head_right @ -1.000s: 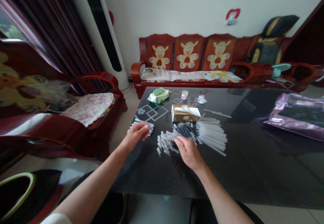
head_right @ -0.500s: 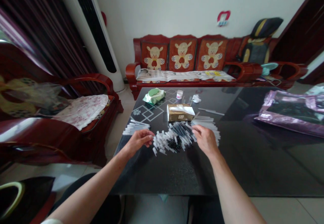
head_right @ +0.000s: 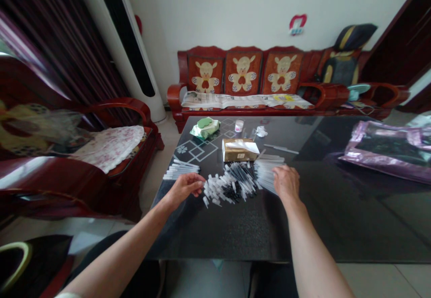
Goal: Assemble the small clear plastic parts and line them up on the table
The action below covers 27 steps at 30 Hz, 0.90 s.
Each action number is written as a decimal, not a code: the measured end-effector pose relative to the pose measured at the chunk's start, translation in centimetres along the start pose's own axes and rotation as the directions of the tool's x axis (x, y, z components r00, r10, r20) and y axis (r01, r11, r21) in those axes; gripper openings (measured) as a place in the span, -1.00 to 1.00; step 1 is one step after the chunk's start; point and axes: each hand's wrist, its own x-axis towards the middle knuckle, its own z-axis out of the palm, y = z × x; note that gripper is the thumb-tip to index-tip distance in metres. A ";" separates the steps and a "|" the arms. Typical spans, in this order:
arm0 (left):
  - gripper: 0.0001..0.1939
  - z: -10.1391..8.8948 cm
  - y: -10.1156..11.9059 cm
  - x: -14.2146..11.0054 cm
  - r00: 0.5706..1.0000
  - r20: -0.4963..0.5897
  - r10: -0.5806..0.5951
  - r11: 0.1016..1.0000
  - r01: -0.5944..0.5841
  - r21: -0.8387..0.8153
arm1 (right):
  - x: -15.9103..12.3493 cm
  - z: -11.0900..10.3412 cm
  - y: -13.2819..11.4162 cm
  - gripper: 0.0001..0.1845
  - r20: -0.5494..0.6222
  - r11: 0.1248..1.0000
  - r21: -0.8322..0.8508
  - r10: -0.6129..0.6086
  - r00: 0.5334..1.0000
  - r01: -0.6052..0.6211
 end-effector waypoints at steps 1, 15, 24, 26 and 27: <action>-0.62 0.0 -0.1 0.0 1.000 0.004 0.001 1.000 -0.001 0.001 | 0.0 0.3 0.1 -0.74 -0.005 1.000 -0.006 -0.008 1.000 0.007; -0.60 0.0 0.4 -0.3 1.000 -0.001 -0.007 0.999 0.007 -0.033 | -0.2 1.8 0.8 -0.68 0.025 0.999 -0.041 -0.032 0.999 0.033; -0.61 0.0 0.2 -0.3 1.000 0.004 0.007 0.999 -0.007 -0.033 | -0.3 2.3 0.5 -0.64 -0.017 1.000 -0.029 0.010 1.000 -0.010; -0.60 0.0 0.2 -0.3 1.000 0.009 0.012 0.999 -0.011 -0.037 | -0.3 2.5 0.6 -0.66 -0.015 1.000 -0.030 -0.004 1.000 0.004; -0.60 0.0 0.1 -0.2 1.000 0.013 0.013 0.999 -0.013 -0.042 | -0.4 2.5 0.7 -0.68 -0.025 1.000 -0.029 0.000 1.000 -0.001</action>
